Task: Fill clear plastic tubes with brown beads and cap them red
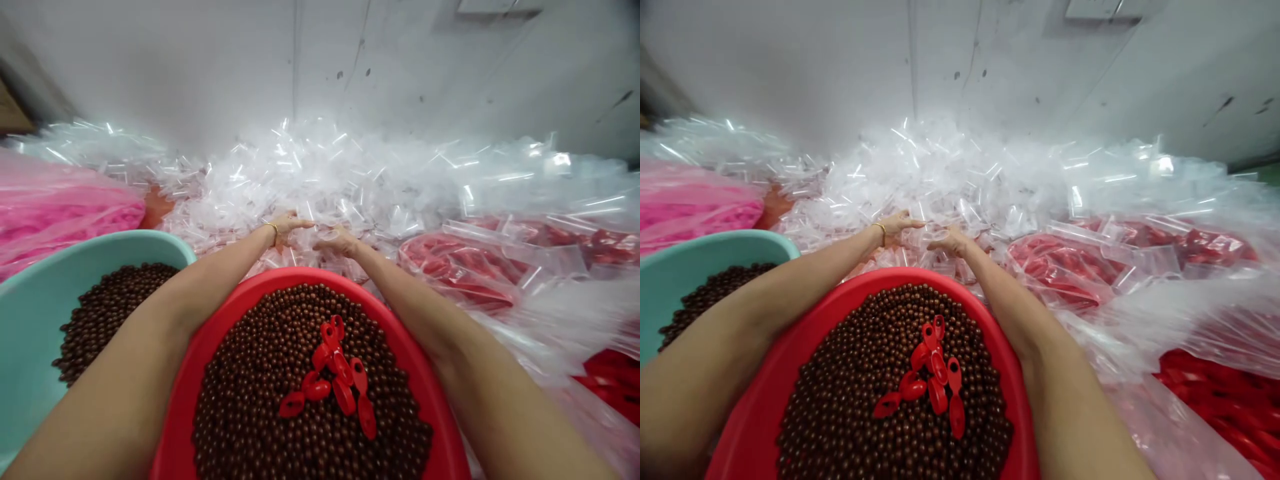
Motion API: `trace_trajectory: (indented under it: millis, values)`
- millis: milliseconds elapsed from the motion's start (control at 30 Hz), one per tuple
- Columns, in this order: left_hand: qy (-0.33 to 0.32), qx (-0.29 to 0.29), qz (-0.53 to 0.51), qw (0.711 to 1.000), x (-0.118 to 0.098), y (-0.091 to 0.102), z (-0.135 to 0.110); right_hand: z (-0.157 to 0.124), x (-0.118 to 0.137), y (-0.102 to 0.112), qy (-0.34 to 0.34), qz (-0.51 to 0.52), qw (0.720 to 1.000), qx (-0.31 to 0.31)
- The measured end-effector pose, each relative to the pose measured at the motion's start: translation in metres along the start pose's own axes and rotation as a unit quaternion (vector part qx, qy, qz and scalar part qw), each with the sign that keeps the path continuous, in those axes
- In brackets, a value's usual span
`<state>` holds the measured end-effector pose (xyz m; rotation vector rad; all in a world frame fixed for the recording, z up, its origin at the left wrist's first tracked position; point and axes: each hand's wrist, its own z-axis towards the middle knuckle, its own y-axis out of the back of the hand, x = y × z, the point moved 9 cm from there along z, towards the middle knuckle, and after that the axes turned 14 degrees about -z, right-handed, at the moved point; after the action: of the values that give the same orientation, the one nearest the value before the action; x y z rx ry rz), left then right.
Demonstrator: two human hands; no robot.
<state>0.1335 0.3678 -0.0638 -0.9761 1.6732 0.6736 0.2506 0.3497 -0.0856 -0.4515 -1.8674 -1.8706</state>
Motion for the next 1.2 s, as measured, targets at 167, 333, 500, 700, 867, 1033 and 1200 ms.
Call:
trace_trajectory:
  millis: [167,333,500,700,867,1033,1200]
  values:
    - [-0.011,0.008,0.050,0.999,-0.024,0.006,-0.047,-0.026,0.029,0.009,-0.002,0.081,0.995,0.054]
    - [-0.169,-0.022,0.165,0.971,-0.062,0.007,-0.122,-0.053,0.091,0.042,0.096,-0.006,0.991,0.089]
    - [-0.264,-0.057,0.380,0.885,-0.059,-0.001,-0.202,-0.100,0.157,0.050,0.161,-0.229,0.960,-0.016]
    - [-0.219,-0.029,0.562,0.797,0.002,-0.020,-0.256,-0.151,0.194,0.011,0.174,-0.395,0.900,-0.060]
    - [-0.196,0.001,0.609,0.769,0.026,-0.031,-0.271,-0.181,0.205,0.005,0.204,-0.417,0.886,-0.004]
    - [-0.230,-0.014,0.612,0.756,0.013,-0.035,-0.283,-0.226,0.197,-0.004,0.181,-0.470,0.859,0.093]
    - [-0.191,0.055,0.615,0.763,0.014,-0.048,-0.289,-0.260,0.179,-0.058,0.236,-0.516,0.803,0.183]
